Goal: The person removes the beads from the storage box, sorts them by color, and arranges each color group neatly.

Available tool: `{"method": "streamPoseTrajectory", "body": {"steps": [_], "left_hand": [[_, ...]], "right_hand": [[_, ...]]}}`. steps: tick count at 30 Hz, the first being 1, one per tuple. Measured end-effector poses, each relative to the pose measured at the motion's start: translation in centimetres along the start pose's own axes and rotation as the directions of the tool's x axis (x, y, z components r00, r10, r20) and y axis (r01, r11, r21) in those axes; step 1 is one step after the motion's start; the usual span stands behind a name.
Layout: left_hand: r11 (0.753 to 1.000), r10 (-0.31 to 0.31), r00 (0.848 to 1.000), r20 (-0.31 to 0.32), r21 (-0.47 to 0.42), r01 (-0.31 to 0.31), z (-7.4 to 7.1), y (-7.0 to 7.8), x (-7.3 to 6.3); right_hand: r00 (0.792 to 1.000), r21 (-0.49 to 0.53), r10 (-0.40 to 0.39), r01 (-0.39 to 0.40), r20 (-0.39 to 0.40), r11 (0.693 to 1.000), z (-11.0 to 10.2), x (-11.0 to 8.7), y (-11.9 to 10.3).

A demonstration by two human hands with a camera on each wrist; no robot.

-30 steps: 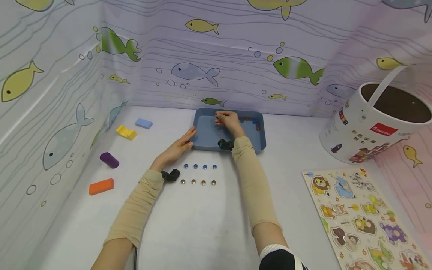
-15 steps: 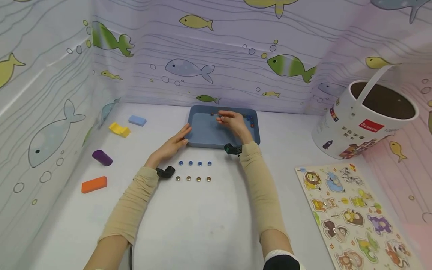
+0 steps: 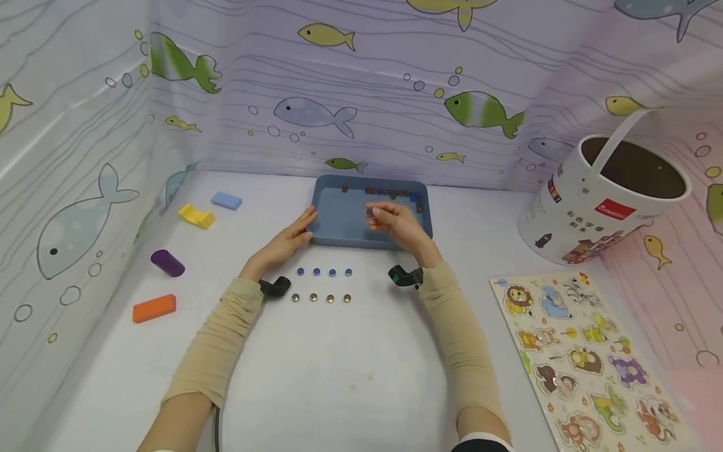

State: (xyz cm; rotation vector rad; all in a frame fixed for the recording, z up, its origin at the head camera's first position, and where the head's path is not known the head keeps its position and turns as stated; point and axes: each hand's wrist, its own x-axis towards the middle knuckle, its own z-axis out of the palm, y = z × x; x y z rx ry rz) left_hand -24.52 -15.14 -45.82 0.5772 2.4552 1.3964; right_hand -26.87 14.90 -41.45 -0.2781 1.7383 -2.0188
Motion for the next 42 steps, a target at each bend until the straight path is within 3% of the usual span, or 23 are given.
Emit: {"method": "streamPoseTrajectory", "body": {"steps": [5, 9, 12, 19, 23, 32, 42], "left_hand": [[1.0, 0.008, 1.0, 0.014, -0.017, -0.007, -0.3, 1.1, -0.4], [1.0, 0.008, 1.0, 0.009, -0.01, -0.008, -0.4, 0.4, -0.1], [1.0, 0.006, 1.0, 0.004, -0.01, -0.006, -0.4, -0.3, 0.1], [1.0, 0.0, 1.0, -0.002, -0.021, 0.0, -0.5, -0.7, 0.0], [1.0, 0.002, 1.0, 0.004, -0.03, -0.001, -0.4, -0.5, -0.1], [1.0, -0.006, 1.0, 0.007, -0.02, 0.006, -0.2, -0.2, -0.1], [1.0, -0.01, 1.0, 0.007, -0.01, 0.01, -0.1, -0.2, 0.1]], "right_hand": [[0.995, -0.098, 0.036, -0.026, 0.098, 0.995, 0.5, -2.5, 0.7], [0.986, -0.195, 0.086, -0.057, 0.141, 0.979, 0.6, -4.1, 1.7], [0.984, -0.307, 0.104, -0.056, 0.144, 0.95, 0.4, -4.7, 2.9], [0.984, -0.419, 0.052, 0.025, 0.172, 0.908, 0.6, -4.5, 5.2], [0.986, -0.447, 0.048, 0.03, 0.162, 0.894, 1.0, -4.3, 5.9], [0.993, -0.607, 0.026, 0.047, 0.112, 0.793, 2.0, -4.0, 6.4], [0.992, -0.618, 0.044, 0.037, 0.116, 0.786, 2.1, -4.1, 6.4]]}}
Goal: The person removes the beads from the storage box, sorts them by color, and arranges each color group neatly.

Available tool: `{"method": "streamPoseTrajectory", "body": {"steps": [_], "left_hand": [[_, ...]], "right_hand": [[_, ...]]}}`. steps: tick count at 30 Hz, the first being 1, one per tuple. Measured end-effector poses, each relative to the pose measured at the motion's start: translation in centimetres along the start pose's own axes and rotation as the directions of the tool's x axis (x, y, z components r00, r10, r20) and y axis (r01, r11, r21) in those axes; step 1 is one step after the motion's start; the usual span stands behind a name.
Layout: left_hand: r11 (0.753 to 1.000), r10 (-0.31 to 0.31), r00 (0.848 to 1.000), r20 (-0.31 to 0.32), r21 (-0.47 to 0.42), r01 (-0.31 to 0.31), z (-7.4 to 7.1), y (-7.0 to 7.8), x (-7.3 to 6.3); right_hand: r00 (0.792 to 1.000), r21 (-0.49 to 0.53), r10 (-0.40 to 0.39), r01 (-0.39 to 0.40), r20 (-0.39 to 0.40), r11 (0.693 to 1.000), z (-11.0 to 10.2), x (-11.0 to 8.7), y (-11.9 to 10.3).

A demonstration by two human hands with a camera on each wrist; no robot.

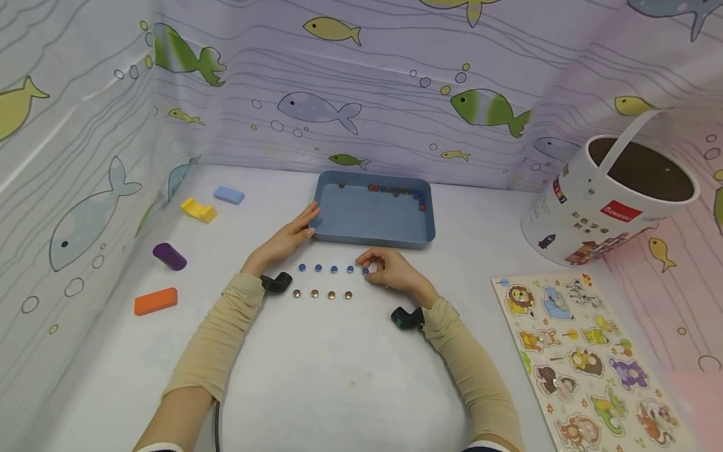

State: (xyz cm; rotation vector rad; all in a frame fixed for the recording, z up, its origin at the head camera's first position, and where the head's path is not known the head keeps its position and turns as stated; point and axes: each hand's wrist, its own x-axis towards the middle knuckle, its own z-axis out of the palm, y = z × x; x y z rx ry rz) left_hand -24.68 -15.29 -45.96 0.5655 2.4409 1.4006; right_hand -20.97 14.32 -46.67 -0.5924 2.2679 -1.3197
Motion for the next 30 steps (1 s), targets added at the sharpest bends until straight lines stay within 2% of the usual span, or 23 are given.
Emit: {"method": "streamPoseTrajectory", "body": {"steps": [3, 10, 12, 14, 17, 20, 22, 27, 30], "left_hand": [[1.0, 0.004, 1.0, 0.001, -0.008, -0.004, 0.0, 0.3, 0.0], [1.0, -0.008, 0.999, 0.033, -0.017, 0.008, -0.6, 3.6, -1.2], [1.0, -0.013, 0.999, 0.034, -0.016, 0.013, -0.6, 3.7, -1.3], [1.0, -0.012, 0.999, 0.03, -0.024, 0.013, -0.5, 3.4, -1.1], [0.999, -0.001, 1.0, 0.014, -0.035, 0.002, -0.3, 1.9, -0.6], [1.0, 0.008, 1.0, 0.002, -0.026, -0.008, 0.0, 0.5, -0.1], [1.0, 0.009, 1.0, -0.001, -0.014, -0.009, 0.0, 0.1, 0.0], [1.0, -0.003, 1.0, -0.007, 0.0, 0.003, 0.0, -0.1, 0.1], [1.0, 0.001, 1.0, 0.005, -0.019, 0.0, 0.0, 1.0, -0.2]], "right_hand": [[1.0, 0.007, 0.015, -0.015, 0.008, 1.0, -0.2, -0.1, 0.0], [0.999, 0.11, 0.021, -0.024, 0.029, 0.994, -1.6, -0.4, -0.1], [1.0, 0.15, 0.016, -0.019, 0.023, 0.989, -2.2, -0.5, -0.5], [1.0, 0.179, 0.01, -0.011, 0.007, 0.984, -3.0, -0.6, -1.0], [1.0, 0.224, -0.016, 0.021, -0.023, 0.974, -4.3, -0.6, -1.7], [0.998, 0.299, -0.046, 0.057, -0.045, 0.953, -5.6, -0.1, -2.4], [0.997, 0.362, -0.056, 0.07, -0.051, 0.929, -6.5, 0.5, -2.9], [0.995, 0.45, -0.066, 0.09, -0.068, 0.888, -8.5, 3.0, -4.7], [0.993, 0.479, -0.068, 0.105, -0.094, 0.872, -9.3, 4.9, -5.6]]}}
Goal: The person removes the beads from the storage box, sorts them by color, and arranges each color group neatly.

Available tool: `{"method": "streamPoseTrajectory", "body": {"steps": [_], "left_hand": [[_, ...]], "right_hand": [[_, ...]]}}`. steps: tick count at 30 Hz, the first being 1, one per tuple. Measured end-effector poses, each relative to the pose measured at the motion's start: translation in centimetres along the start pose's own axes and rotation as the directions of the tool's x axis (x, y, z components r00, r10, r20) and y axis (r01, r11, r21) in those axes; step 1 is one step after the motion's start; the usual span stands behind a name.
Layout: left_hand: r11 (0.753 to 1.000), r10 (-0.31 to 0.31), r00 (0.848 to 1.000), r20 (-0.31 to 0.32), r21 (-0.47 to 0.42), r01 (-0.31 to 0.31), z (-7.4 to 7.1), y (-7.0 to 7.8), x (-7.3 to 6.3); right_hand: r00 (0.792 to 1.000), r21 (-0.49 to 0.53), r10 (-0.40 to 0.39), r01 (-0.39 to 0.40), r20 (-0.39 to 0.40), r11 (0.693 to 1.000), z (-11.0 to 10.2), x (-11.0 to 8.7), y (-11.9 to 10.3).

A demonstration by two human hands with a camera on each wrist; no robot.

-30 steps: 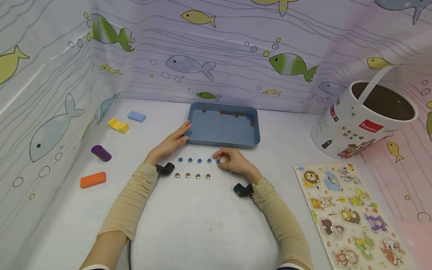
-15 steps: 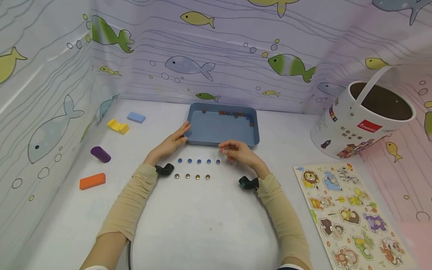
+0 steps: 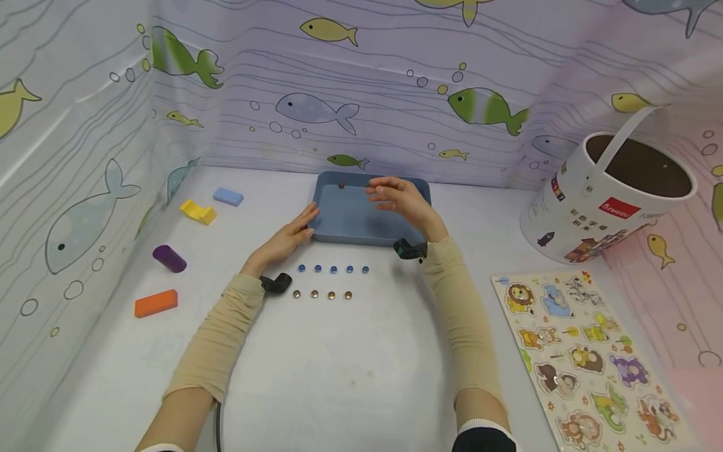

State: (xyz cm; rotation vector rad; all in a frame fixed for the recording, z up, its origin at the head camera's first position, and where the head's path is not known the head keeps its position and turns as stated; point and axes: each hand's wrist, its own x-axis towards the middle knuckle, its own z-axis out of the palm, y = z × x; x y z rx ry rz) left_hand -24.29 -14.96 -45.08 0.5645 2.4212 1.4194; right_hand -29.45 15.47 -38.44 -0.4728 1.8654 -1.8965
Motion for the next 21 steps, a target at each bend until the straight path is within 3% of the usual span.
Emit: {"method": "streamPoseTrajectory", "body": {"steps": [5, 12, 21], "left_hand": [[1.0, -0.018, 1.0, 0.016, -0.012, 0.019, -0.3, 1.8, -0.6], [1.0, 0.0, 1.0, -0.01, 0.016, 0.0, 0.0, -1.0, 0.3], [1.0, 0.017, 1.0, -0.006, -0.003, -0.017, 0.1, -1.3, 0.2]], "right_hand": [[0.999, 0.036, 0.03, -0.028, -0.039, 0.999, 0.4, 3.5, 0.4], [0.987, 0.029, 0.145, -0.143, -0.065, 0.989, 1.6, 7.7, 2.4], [0.964, 0.157, 0.247, -0.23, -0.099, 0.96, 3.0, 9.9, 3.4]]}}
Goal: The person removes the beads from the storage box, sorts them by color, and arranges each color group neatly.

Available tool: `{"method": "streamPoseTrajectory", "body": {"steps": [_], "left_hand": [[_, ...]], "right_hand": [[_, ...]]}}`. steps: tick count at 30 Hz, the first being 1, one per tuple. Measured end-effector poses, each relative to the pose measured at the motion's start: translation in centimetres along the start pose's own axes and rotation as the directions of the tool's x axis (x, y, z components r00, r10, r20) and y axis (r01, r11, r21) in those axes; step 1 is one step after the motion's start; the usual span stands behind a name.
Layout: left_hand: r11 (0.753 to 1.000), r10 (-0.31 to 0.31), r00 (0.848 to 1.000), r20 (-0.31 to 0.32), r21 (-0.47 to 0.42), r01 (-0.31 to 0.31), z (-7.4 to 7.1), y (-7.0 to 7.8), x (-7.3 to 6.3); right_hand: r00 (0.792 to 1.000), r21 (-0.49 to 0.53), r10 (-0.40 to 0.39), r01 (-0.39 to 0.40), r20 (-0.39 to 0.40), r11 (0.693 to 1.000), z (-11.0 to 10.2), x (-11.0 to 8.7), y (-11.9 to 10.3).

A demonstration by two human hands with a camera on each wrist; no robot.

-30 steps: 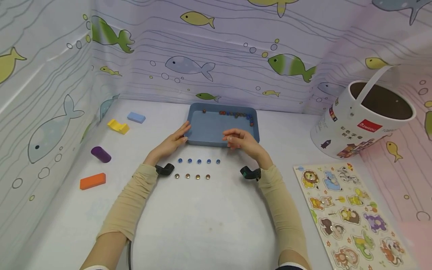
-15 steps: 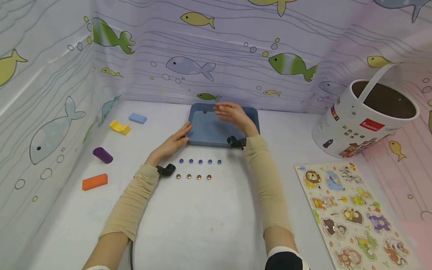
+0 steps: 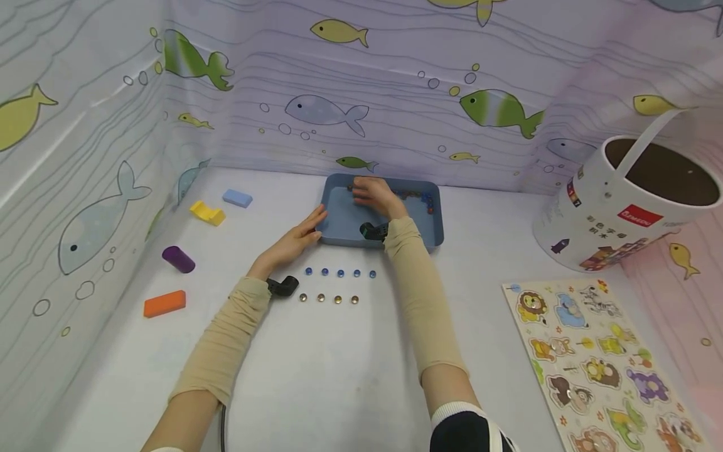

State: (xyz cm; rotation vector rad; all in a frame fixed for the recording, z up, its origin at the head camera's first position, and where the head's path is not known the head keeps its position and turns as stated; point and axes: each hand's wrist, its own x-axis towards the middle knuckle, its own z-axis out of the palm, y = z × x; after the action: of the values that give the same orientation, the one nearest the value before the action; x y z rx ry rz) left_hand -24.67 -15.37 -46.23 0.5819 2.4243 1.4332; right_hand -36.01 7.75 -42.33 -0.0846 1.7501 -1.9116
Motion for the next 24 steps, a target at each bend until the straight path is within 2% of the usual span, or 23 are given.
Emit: {"method": "streamPoseTrajectory", "body": {"steps": [10, 15, 19, 24], "left_hand": [[1.0, 0.012, 1.0, 0.004, -0.006, -0.012, -0.2, 0.4, -0.3], [1.0, 0.014, 1.0, -0.006, -0.013, -0.014, -0.1, 0.4, -0.2], [1.0, 0.014, 1.0, 0.004, -0.024, -0.014, 0.0, 0.3, -0.1], [1.0, 0.004, 1.0, -0.004, 0.009, -0.004, -0.1, 0.3, -0.1]], "right_hand": [[0.998, 0.08, 0.06, -0.057, -0.036, 0.995, 1.6, 1.5, 0.3], [0.999, 0.089, 0.039, -0.036, -0.026, 0.995, 2.3, 2.1, 0.6], [0.998, 0.078, 0.037, -0.033, -0.052, 0.996, 2.6, 2.4, 0.8], [0.999, 0.055, 0.007, -0.005, -0.041, 0.998, 3.1, 2.6, 1.2]]}}
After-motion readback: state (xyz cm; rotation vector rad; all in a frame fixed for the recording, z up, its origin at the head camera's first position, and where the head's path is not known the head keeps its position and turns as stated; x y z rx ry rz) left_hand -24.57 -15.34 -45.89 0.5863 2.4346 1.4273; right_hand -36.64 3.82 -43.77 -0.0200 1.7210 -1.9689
